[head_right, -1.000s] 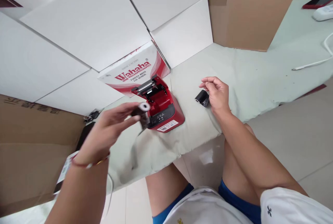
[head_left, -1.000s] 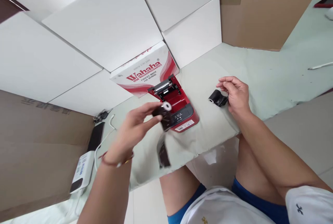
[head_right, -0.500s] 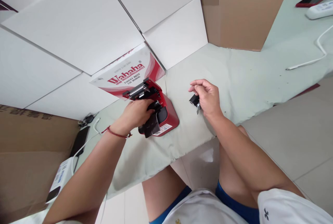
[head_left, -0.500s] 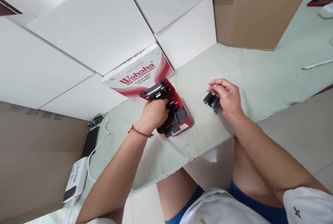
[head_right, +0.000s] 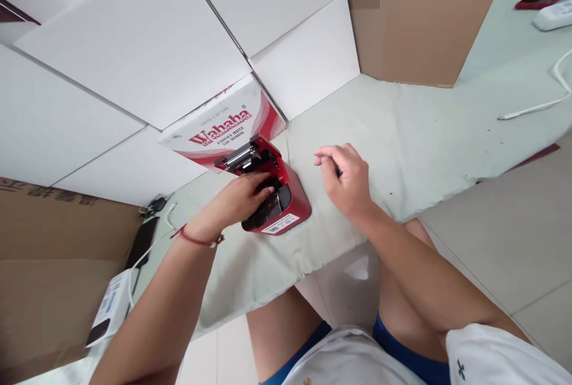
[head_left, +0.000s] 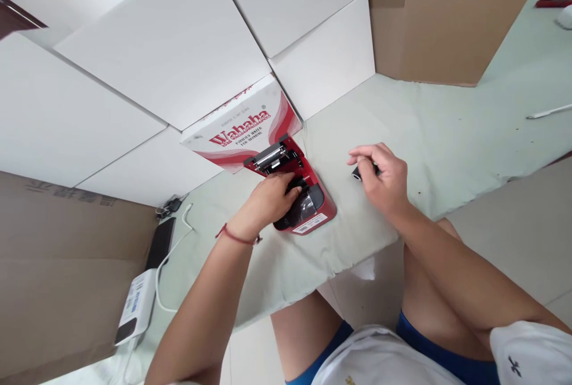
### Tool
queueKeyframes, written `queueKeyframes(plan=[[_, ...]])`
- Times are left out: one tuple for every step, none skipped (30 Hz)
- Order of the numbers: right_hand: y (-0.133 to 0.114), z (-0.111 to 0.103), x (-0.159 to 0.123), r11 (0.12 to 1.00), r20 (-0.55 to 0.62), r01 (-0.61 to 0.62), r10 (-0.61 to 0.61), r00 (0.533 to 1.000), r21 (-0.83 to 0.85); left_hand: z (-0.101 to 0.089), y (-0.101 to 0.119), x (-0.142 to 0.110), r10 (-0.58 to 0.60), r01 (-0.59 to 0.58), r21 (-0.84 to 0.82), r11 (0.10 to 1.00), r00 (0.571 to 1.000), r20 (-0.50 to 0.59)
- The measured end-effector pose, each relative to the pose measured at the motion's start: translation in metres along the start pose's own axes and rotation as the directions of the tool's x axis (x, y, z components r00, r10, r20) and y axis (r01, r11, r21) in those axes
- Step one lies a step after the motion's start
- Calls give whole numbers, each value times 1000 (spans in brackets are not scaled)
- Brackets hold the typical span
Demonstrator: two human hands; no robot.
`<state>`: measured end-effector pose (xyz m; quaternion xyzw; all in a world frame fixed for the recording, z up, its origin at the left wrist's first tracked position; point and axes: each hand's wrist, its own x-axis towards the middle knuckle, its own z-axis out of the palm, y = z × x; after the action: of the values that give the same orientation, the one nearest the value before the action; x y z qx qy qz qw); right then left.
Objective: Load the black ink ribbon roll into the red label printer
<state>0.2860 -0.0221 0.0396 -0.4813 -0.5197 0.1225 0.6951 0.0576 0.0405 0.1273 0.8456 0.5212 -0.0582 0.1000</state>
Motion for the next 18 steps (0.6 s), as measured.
queueKeyframes(plan=[[-7,1,-5,987,36,151,-149,988,-49,0,0,-12,12,-15,-52,999,998,-64],[-13,3,-10,956,100,288,-281,955,-65,0,-1,-25,-7,-10,-120,993,990,-138],[-20,6,-16,916,183,398,-383,905,-53,0,-3,-37,-50,5,-210,978,977,-207],[-25,9,-22,876,271,482,-458,846,-25,1,-5,-48,-109,25,-311,950,961,-255],[-30,12,-29,839,353,544,-510,785,3,2,-8,-57,-184,51,-407,912,937,-297],[-34,16,-35,807,416,591,-543,729,17,3,-12,-63,-266,72,-491,868,903,-338],[-37,19,-42,776,453,630,-566,689,11,4,-17,-66,-345,81,-559,825,857,-384],[-39,23,-47,750,474,661,-577,665,-15,6,-22,-65,-415,72,-611,788,795,-442],[-40,26,-53,728,481,684,-582,655,-51,7,-29,-62,-469,42,-647,761,725,-504],[-40,28,-57,713,482,695,-578,658,-94,9,-37,-56,-507,-1,-671,741,653,-562],[-39,30,-60,704,483,696,-565,669,-141,11,-45,-48,-534,-57,-688,724,586,-610],[-38,31,-62,699,491,690,-541,683,-189,13,-53,-40,-551,-101,-702,705,545,-631],[-37,32,-64,697,505,678,-509,697,-233,15,-61,-30,-574,-133,-723,678,517,-635],[-35,32,-64,699,520,662,-473,711,-270,17,-68,-21,-598,-162,-751,640,509,-619],[-34,32,-64,704,531,644,-438,726,-299,18,-73,-13,-614,-180,-780,600,520,-593],[-33,32,-64,711,537,628,-411,737,-317,19,-77,-6,-621,-201,-803,561,539,-569],[-32,32,-63,718,536,617,-399,744,-321,20,-79,1,-611,-227,-820,526,569,-550],[-32,32,-62,724,528,614,-404,747,-314,21,-78,5,-582,-257,-828,499,608,-540]])
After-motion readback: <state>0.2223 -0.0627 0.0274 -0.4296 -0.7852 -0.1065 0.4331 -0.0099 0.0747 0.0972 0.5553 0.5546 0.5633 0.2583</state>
